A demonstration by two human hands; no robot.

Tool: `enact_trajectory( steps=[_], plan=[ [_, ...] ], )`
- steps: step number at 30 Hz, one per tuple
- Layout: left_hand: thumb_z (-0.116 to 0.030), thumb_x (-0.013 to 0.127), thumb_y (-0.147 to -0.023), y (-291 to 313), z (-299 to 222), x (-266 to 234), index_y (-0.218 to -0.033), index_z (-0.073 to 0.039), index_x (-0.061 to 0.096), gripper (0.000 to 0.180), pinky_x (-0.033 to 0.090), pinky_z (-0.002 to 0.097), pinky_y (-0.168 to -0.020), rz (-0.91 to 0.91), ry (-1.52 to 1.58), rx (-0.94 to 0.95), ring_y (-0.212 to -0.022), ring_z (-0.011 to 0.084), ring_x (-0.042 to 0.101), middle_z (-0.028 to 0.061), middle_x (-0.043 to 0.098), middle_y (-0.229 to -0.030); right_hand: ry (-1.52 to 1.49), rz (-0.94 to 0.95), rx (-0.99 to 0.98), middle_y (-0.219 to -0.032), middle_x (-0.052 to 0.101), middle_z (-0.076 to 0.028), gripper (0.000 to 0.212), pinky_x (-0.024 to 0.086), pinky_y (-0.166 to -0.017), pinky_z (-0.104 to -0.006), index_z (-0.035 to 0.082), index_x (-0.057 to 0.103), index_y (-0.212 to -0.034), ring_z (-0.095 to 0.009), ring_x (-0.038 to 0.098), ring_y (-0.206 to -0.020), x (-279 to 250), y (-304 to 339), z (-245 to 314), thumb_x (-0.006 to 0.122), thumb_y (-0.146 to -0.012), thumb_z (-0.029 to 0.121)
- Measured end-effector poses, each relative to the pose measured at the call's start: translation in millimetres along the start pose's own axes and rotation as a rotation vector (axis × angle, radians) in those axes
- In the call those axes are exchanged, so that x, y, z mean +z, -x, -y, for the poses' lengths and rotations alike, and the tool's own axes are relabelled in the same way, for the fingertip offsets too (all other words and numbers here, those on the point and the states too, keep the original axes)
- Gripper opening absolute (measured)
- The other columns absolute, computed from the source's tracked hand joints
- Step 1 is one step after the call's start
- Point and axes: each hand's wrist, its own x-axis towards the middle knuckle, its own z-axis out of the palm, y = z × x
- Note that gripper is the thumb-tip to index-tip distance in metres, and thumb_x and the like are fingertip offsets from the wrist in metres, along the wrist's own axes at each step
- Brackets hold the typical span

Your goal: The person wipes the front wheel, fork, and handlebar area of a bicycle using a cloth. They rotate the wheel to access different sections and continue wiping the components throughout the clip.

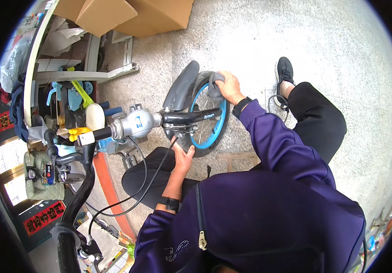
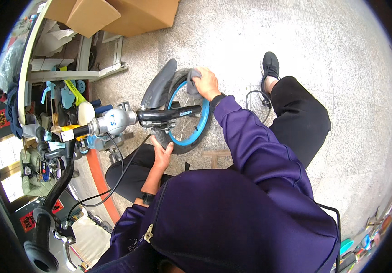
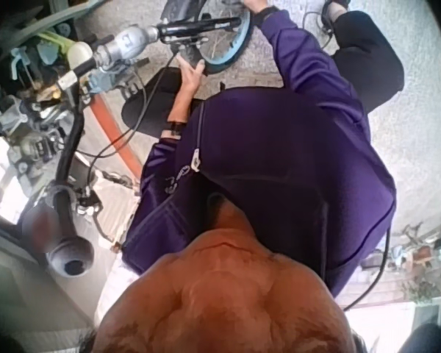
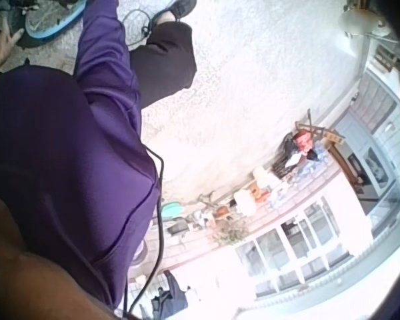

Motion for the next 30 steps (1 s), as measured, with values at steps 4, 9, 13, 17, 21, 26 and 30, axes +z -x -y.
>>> enact_trajectory(
  steps=[4, 9, 13, 17, 21, 26, 30],
  plan=[
    [-0.01, 0.063, -0.075, -1, 2, 1, -0.139, -0.001, 0.017, 0.08, 0.032, 0.0415, -0.099, 0.022, 0.01, -0.012, -0.114, 0.033, 0.04, 0.0235, 0.038, -0.124, -0.047, -0.015, -0.27, -0.104, 0.062, -0.012, 0.031, 0.046, -0.085, -0.0387, 0.01, 0.065, -0.099, -0.033, 0.058, -0.092, 15, 4, 19, 0.069, -0.069, 0.017],
    [-0.013, 0.063, -0.075, 4, -1, 2, -0.139, 0.001, 0.015, 0.082, 0.032, 0.0402, -0.099, 0.019, 0.06, -0.014, -0.114, 0.0307, 0.04, 0.0222, 0.038, -0.124, 0.24, 0.114, -0.151, -0.101, 0.062, -0.012, 0.028, 0.048, -0.081, -0.0413, 0.012, 0.064, -0.099, -0.035, 0.058, -0.087, 20, -20, 32, 0.069, -0.072, 0.018],
    [-0.017, 0.064, -0.076, 3, -9, -1, -0.14, 0.001, 0.013, 0.084, 0.035, 0.0398, -0.096, 0.028, -0.006, -0.039, -0.11, 0.0299, 0.044, 0.0214, 0.042, -0.122, 0.324, 0.216, 0.188, -0.101, 0.065, -0.013, 0.027, 0.048, -0.083, -0.0435, 0.015, 0.067, -0.1, -0.037, 0.059, -0.092, 15, -53, 25, 0.063, -0.076, 0.025],
    [-0.015, 0.064, -0.076, 2, -15, 0, -0.14, 0.001, 0.013, 0.084, 0.035, 0.0397, -0.097, 0.032, 0.055, -0.081, -0.11, 0.0304, 0.044, 0.0222, 0.043, -0.122, 0.203, 0.118, 0.002, -0.101, 0.064, -0.005, 0.025, 0.042, -0.084, -0.0446, 0.016, 0.069, -0.096, -0.033, 0.053, -0.098, 22, -27, 30, 0.069, -0.072, 0.021],
    [-0.011, 0.063, -0.075, 1, -11, 2, -0.14, 0.001, 0.015, 0.081, 0.032, 0.0402, -0.099, 0.01, -0.047, -0.014, -0.113, 0.0323, 0.041, 0.024, 0.038, -0.125, 0.097, 0.073, -0.171, -0.098, 0.064, -0.002, 0.027, 0.044, -0.082, -0.0449, 0.017, 0.069, -0.095, -0.031, 0.053, -0.096, 30, 0, 37, 0.071, -0.069, 0.02],
    [-0.017, 0.064, -0.077, 0, -2, 4, -0.138, 0.005, 0.013, 0.083, 0.035, 0.04, -0.096, -0.016, -0.143, 0.063, -0.11, 0.0317, 0.044, 0.0243, 0.041, -0.123, 0.181, 0.085, 0.047, -0.098, 0.066, -0.005, 0.028, 0.046, -0.08, -0.0466, 0.019, 0.07, -0.095, -0.034, 0.057, -0.095, 33, -38, 26, 0.067, -0.069, 0.028],
    [-0.02, 0.064, -0.079, -2, 0, 3, -0.137, 0.006, 0.013, 0.082, 0.038, 0.0388, -0.094, -0.011, -0.204, 0.105, -0.106, 0.029, 0.047, 0.0229, 0.045, -0.12, 0.18, 0.205, 0.252, -0.104, 0.066, -0.009, 0.033, 0.045, -0.086, -0.0457, 0.019, 0.069, -0.103, -0.035, 0.059, -0.099, 28, -65, 19, 0.063, -0.073, 0.03]
  ],
)
